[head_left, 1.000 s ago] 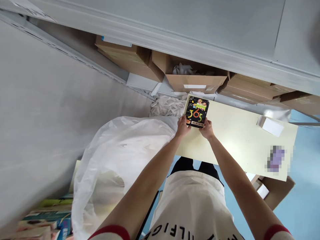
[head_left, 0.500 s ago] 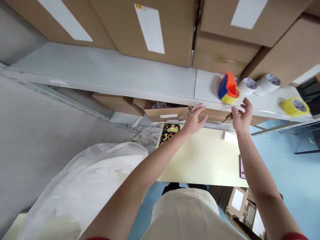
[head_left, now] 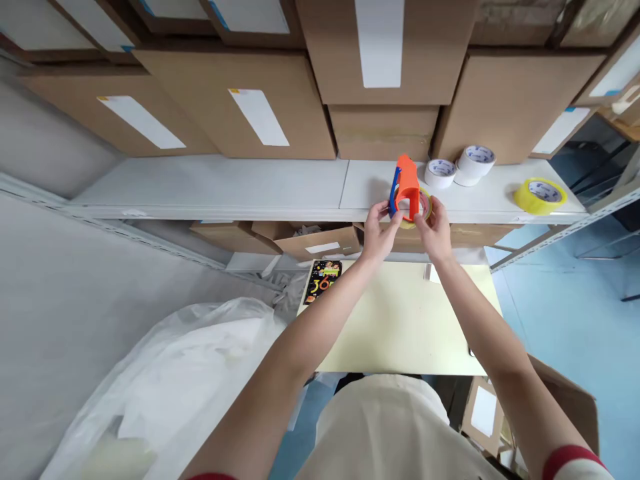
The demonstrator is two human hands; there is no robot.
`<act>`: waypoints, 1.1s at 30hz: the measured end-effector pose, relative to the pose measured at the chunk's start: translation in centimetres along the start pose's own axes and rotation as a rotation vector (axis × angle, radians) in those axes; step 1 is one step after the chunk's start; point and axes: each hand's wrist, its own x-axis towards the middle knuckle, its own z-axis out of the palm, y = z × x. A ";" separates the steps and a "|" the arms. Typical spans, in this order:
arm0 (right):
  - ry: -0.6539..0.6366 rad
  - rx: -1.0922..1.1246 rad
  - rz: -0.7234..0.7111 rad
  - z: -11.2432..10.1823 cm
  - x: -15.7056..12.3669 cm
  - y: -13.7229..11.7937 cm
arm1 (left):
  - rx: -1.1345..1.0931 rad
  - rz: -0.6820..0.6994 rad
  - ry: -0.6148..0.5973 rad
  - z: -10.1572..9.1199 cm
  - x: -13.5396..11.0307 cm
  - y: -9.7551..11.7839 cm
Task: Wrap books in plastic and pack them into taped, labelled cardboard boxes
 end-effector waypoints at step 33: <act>0.132 -0.024 0.789 -13.7 -29.3 16.8 | 0.020 -0.867 -0.357 6.1 -27.0 -18.9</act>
